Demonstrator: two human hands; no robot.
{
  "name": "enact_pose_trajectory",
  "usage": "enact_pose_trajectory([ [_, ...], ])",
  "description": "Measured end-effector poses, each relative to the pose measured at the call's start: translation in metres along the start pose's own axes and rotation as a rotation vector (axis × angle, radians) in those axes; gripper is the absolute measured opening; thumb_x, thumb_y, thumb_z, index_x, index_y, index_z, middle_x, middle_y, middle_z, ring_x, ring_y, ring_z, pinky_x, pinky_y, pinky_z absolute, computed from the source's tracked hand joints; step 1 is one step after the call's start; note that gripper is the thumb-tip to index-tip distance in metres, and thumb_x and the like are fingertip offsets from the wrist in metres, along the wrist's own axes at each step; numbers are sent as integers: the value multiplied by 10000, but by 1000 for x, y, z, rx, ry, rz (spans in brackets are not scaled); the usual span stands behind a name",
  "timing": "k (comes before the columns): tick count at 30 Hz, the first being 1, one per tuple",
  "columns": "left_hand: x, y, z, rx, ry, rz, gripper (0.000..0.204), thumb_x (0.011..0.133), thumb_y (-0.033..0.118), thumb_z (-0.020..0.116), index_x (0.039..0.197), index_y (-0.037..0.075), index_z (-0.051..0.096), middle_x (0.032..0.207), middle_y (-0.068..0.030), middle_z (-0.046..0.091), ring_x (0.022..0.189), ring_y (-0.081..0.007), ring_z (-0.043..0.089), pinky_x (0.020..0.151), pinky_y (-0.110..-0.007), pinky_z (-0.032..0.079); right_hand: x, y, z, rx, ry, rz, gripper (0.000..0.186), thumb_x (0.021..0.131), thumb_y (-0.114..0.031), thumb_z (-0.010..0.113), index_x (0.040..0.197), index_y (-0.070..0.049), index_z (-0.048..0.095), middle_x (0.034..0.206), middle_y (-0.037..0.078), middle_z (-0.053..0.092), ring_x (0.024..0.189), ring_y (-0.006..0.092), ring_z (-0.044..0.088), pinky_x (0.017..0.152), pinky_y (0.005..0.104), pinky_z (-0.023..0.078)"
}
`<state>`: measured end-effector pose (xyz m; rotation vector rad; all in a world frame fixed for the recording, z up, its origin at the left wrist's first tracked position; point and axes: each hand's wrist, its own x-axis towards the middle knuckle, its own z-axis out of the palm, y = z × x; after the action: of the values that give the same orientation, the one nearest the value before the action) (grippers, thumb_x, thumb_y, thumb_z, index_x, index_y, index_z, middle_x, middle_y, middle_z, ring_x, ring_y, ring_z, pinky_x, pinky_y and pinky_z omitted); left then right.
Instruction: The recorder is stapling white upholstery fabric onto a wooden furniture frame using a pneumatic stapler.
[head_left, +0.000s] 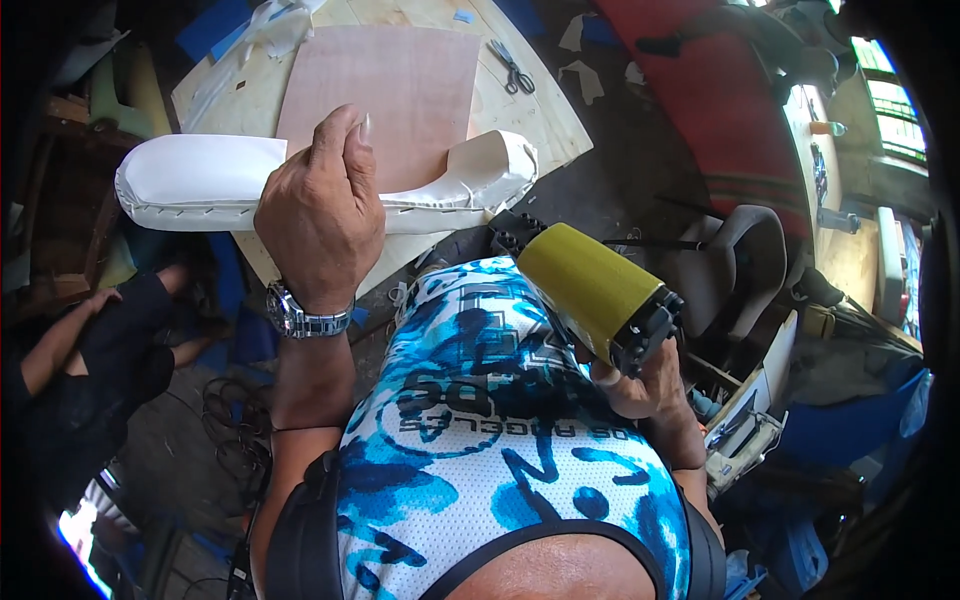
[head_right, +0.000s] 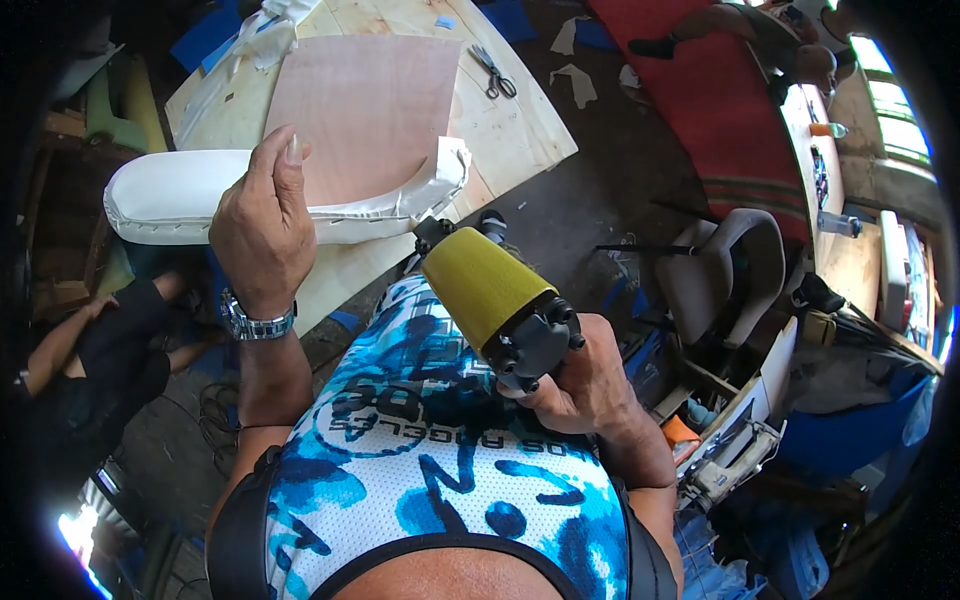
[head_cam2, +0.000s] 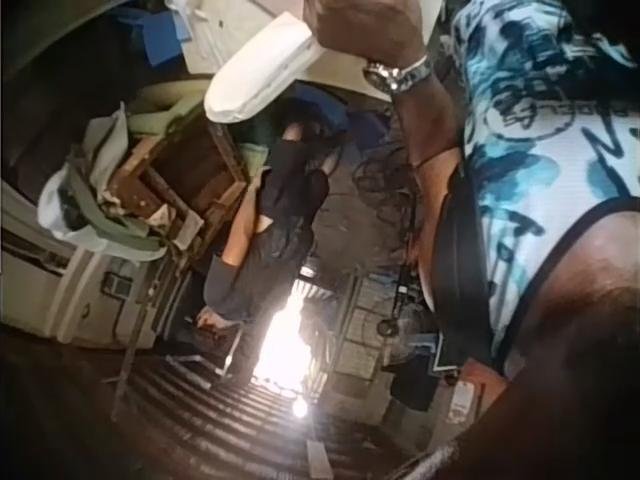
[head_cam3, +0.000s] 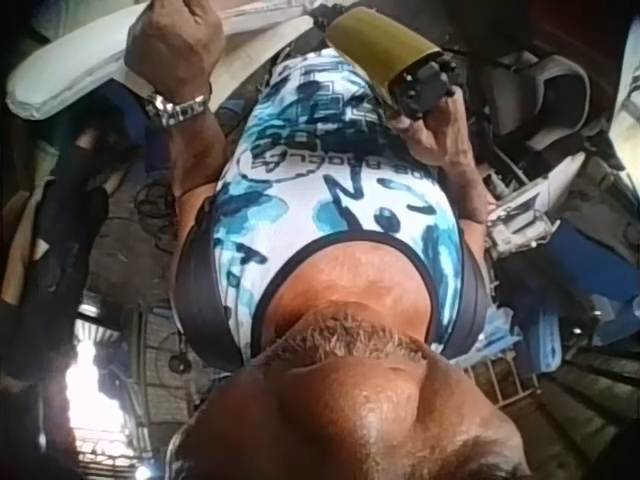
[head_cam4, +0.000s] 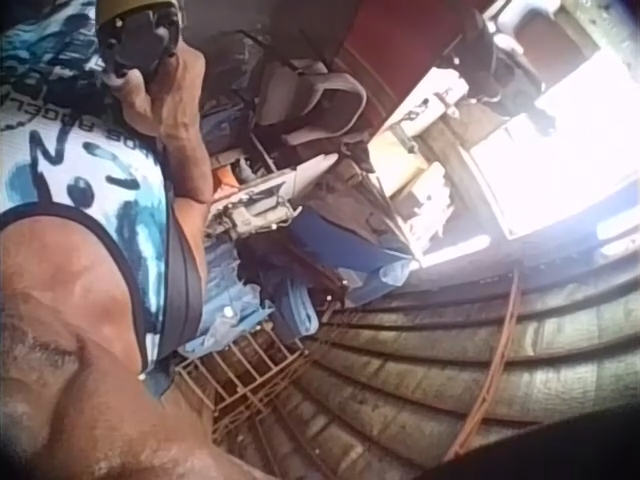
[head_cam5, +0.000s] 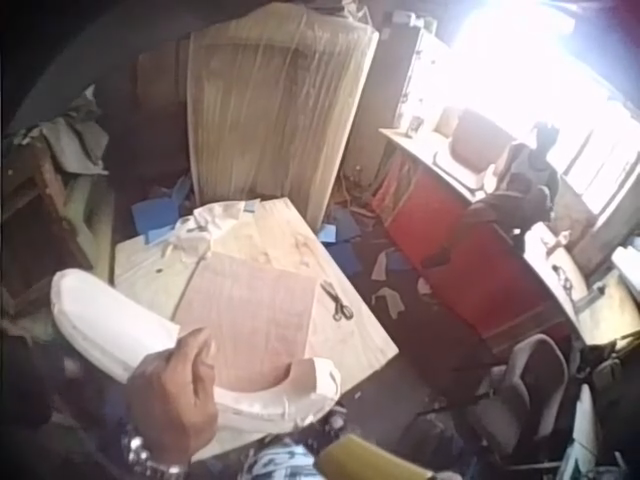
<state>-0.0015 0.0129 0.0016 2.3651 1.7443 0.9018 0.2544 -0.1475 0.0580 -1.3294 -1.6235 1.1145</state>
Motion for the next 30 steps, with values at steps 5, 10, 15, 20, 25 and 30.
enact_pose_trajectory([
  [5, 2, 3, -2, 1, -1, -5, 250, 1037, 195, 503, 1196, 75, 655, 962, -124, 762, 876, -329, 736, 745, -417, 566, 2, -1, 1, -43, 2, -1, 280, 849, -260, 664, 964, -5, 662, 823, 99, 676, 686, 202, 676, 617, 298, 576],
  [10, 4, -3, 0, -37, 29, -20, 255, 1039, 190, 493, 1184, 63, 659, 963, -134, 759, 877, -343, 730, 747, -424, 555, -1, -18, -25, 79, -48, 195, 424, 853, -375, 703, 989, 24, 663, 824, 98, 683, 706, 212, 669, 710, 314, 549],
  [15, 2, -8, -11, -142, 70, -63, 201, 985, 169, 568, 1126, 59, 661, 876, -188, 711, 829, -380, 693, 730, -458, 526, -20, -7, -68, -169, -131, 492, 621, 866, -509, 719, 1136, 40, 613, 869, 134, 692, 754, 228, 683, 710, 336, 532],
  [20, 1, -2, -28, -212, -129, 79, 340, 966, 257, 635, 1193, 4, 640, 1125, -210, 698, 1050, -403, 666, 878, -458, 515, -12, 52, -59, -503, -18, 728, 649, 895, -408, 686, 1347, 32, 533, 994, 211, 701, 872, 299, 686, 797, 384, 521],
  [25, 1, 47, -13, -180, -202, 280, 746, 845, 648, 636, 1154, -31, 632, 1086, -237, 690, 1022, -404, 668, 942, -493, 492, 0, 70, -70, 93, 80, 570, 329, 982, -283, 575, 1140, 6, 587, 808, 27, 601, 722, 75, 534, 655, 237, 432],
  [30, -12, 51, 1, 53, -264, 212, 807, 837, 751, 550, 1081, -8, 672, 1037, -192, 722, 1024, -358, 693, 999, -497, 457, 47, 60, -98, 530, -109, 278, 687, 910, -566, 575, 1164, 73, 584, 658, 95, 591, 536, 151, 557, 510, 274, 457],
])
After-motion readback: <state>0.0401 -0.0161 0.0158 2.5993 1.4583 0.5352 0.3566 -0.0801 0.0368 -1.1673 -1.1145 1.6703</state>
